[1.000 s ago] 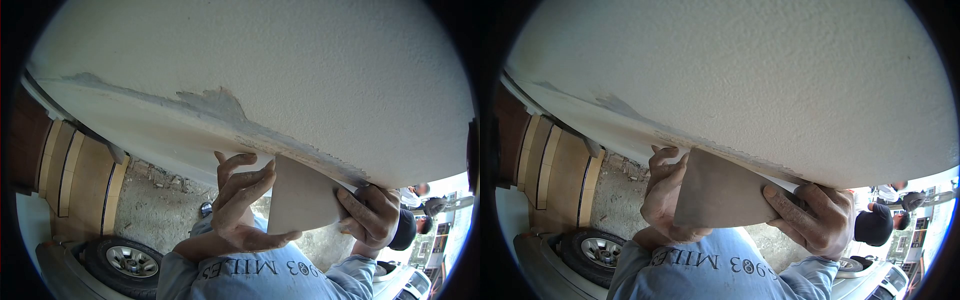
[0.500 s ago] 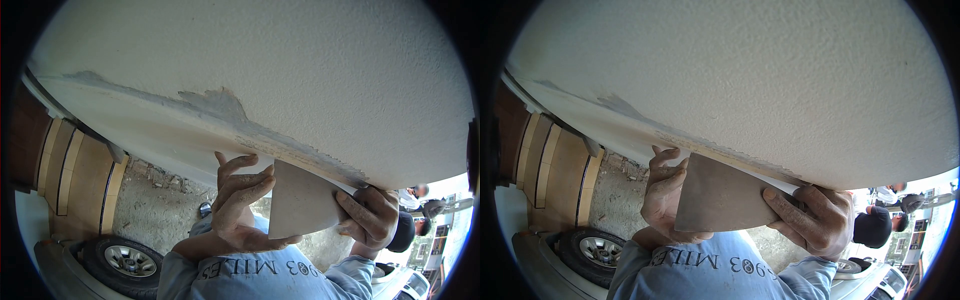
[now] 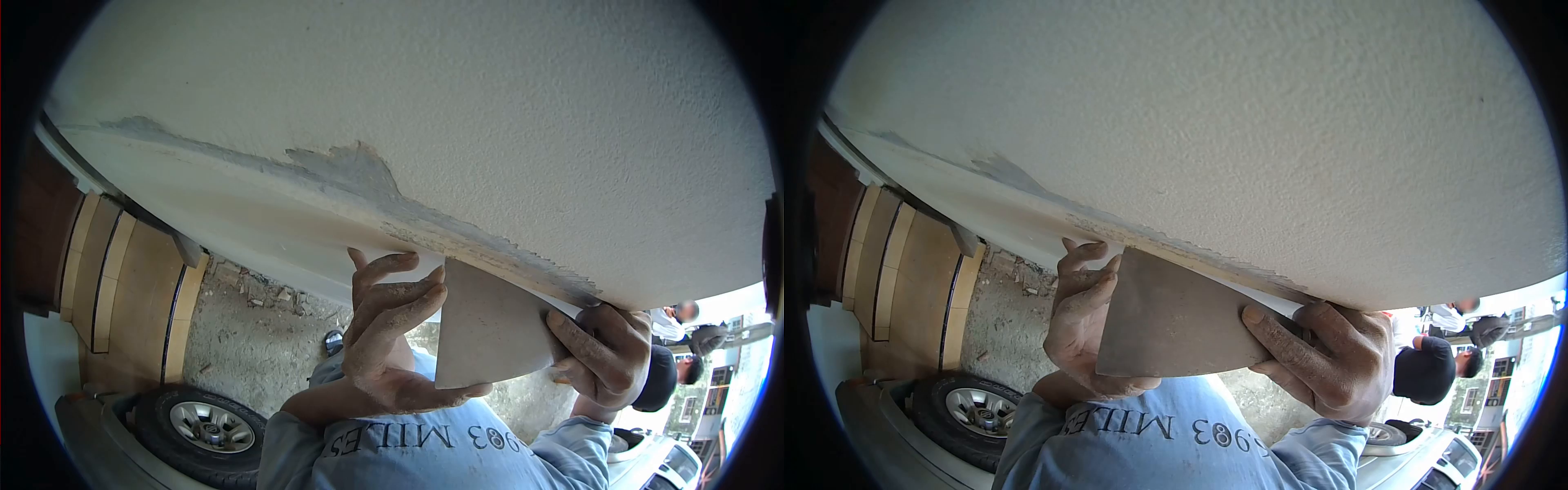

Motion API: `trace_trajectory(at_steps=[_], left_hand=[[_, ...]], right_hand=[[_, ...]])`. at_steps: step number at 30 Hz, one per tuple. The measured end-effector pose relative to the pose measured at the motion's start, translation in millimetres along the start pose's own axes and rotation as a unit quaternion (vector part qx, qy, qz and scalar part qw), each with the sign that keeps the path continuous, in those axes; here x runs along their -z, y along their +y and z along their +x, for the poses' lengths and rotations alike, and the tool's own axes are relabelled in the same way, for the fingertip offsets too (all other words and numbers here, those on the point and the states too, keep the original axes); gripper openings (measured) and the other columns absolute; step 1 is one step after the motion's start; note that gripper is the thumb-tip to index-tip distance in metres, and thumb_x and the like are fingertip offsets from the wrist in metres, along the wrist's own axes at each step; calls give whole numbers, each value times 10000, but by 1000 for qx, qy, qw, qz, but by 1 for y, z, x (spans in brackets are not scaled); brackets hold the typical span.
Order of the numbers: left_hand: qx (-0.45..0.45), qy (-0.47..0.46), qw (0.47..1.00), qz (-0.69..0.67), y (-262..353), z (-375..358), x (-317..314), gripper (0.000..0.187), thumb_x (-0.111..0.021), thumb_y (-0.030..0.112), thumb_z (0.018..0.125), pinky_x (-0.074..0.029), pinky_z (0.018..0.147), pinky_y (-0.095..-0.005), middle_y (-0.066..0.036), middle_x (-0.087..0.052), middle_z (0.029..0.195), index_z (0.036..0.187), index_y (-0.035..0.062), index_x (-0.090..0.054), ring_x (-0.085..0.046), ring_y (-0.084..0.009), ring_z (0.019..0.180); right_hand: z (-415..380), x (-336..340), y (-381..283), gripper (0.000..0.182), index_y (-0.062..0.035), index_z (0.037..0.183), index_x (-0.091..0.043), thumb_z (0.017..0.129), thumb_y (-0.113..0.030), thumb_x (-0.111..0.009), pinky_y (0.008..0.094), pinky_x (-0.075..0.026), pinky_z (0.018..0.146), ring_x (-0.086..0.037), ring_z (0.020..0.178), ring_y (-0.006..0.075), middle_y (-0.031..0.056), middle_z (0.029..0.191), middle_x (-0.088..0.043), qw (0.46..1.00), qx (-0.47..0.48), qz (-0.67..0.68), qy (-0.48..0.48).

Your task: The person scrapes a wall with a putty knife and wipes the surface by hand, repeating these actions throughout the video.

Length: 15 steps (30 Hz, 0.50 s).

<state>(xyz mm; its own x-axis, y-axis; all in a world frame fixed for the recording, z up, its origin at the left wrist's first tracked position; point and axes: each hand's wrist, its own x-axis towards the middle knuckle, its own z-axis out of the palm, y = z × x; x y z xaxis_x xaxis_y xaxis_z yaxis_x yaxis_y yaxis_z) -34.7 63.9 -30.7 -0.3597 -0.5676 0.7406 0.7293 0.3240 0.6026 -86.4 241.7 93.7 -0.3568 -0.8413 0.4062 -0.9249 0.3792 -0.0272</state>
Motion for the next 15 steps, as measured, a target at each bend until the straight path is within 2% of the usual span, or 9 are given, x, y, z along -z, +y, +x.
trace_trajectory(at_steps=[7, 12, 15], left_hand=[[7, 7, 1000, -3, 3, 3, -1, 625, -757, 464, 531, -88, 1009, -606, -126, -618, 931, 951, 25, -613, -465, -315, 1082], [32, -26, 999, -6, 2, 4, 5, 623, -743, 456, 560, -113, 1009, -595, -131, -605, 964, 983, 22, -597, -465, -318, 1082], [-7, -15, 1000, -15, 4, 5, 3, 615, -735, 465, 571, -113, 1009, -596, -133, -601, 969, 981, 29, -592, -469, -322, 1076]], right_hand=[[1, 0, -4, 454, -159, 972, -663, 568, -364, -700, 270, -461, 430, -539, 470, 96, 9, 532, -518, 1000, -15, -24, -4], [6, 0, -8, 425, -161, 973, -662, 594, -351, -694, 265, -449, 420, -528, 462, 90, 8, 535, -514, 999, -25, -35, -5], [-1, -4, 4, 448, -52, 881, -669, 741, -463, -557, 271, -373, 407, -491, 403, 116, 17, 472, -465, 999, 38, 0, 27]])
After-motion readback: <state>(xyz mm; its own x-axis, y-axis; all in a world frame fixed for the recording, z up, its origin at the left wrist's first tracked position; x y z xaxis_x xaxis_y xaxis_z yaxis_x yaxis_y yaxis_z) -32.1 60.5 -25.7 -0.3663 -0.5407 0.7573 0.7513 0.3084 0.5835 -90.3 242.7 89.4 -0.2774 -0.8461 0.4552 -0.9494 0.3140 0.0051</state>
